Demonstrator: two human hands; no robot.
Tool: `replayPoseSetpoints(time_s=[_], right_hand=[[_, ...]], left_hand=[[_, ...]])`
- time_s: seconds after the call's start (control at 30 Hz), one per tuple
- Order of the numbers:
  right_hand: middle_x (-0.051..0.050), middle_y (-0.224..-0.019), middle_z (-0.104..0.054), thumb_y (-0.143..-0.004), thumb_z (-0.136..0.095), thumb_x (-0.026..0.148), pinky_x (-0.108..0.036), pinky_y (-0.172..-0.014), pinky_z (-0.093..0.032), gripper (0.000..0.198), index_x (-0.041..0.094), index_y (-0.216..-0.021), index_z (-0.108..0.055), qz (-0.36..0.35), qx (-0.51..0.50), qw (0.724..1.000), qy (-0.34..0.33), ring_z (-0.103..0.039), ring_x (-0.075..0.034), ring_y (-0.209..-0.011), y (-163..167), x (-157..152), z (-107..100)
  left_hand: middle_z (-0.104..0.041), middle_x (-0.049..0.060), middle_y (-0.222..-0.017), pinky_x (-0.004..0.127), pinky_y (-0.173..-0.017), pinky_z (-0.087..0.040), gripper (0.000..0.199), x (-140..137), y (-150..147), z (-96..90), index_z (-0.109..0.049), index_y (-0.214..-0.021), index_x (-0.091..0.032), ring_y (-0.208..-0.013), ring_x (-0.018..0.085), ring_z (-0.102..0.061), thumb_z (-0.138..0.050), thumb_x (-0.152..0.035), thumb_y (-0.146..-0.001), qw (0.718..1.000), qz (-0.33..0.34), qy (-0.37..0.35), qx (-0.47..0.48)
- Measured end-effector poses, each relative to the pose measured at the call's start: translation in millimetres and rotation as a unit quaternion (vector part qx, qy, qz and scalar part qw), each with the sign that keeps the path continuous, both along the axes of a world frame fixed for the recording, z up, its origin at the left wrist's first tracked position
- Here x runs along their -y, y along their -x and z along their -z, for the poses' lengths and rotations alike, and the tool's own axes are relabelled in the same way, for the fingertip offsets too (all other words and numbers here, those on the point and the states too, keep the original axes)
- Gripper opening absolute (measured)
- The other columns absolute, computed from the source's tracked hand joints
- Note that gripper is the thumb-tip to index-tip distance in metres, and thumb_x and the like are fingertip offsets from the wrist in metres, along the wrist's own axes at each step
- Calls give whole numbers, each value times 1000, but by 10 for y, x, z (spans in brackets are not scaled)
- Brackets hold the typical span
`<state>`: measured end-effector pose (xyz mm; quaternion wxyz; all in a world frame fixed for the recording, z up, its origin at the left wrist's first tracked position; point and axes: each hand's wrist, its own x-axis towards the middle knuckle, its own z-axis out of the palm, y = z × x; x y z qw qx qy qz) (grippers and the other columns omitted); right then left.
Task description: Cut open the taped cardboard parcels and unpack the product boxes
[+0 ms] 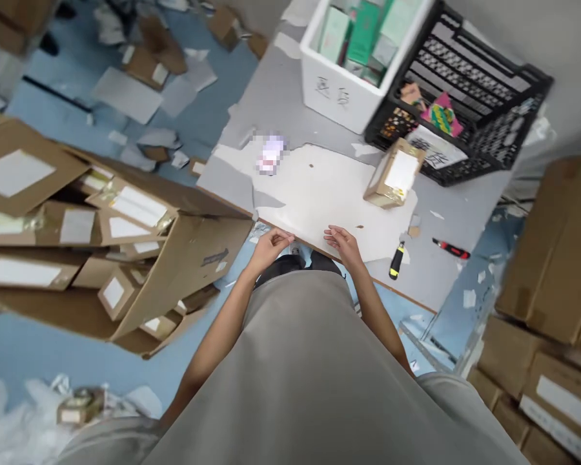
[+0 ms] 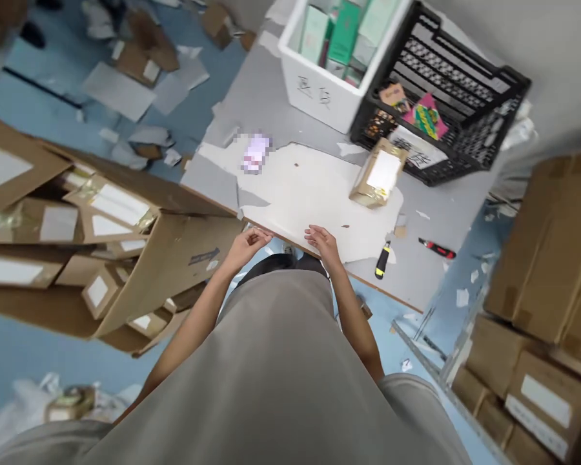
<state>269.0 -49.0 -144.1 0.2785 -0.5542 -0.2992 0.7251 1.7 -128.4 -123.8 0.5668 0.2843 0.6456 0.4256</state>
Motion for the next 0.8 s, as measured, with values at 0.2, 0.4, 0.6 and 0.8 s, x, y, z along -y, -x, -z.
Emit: replayPoseSetpoints(time_s=[0.2, 0.4, 0.6, 0.8], right_hand=[[-9, -128, -89, -82, -96, 62, -41, -111, -64, 53, 27, -119, -84, -126, 11, 992, 2, -83, -24, -114, 461, -630, 60], [-9, -126, -89, -87, -93, 57, -39, -107, -65, 42, 27, -116, -85, -245, 13, 969, -17, -84, -25, -113, 1344, -681, -38], [-7, -127, -89, -87, -96, 63, -39, -104, -65, 51, 28, -122, -86, -378, -24, 924, -53, -83, -24, -112, 2435, -134, -99], [-12, -144, -82, -86, -93, 74, -45, -117, -63, 66, 27, -131, -82, -453, 32, 875, -166, -77, -31, -132, 3768, 621, 142]], left_hand=[[-87, 15, -117, 57, -119, -62, 74, 732, 261, -96, -70, -89, -24, -118, 34, -81, -98, -90, -68, 980, -196, 32, -31], [-87, 16, -115, 58, -119, -61, 73, 1535, 504, -49, -68, -89, -25, -119, 35, -81, -99, -88, -66, 925, -374, 30, -51], [-87, 15, -112, 58, -120, -60, 73, 2222, 1049, 162, -67, -89, -25, -125, 36, -81, -101, -84, -64, 876, -481, 18, -34], [-88, 15, -123, 54, -119, -61, 67, 2838, 1983, 312, -74, -98, -24, -124, 35, -82, -94, -84, -74, 870, -492, -2, -27]])
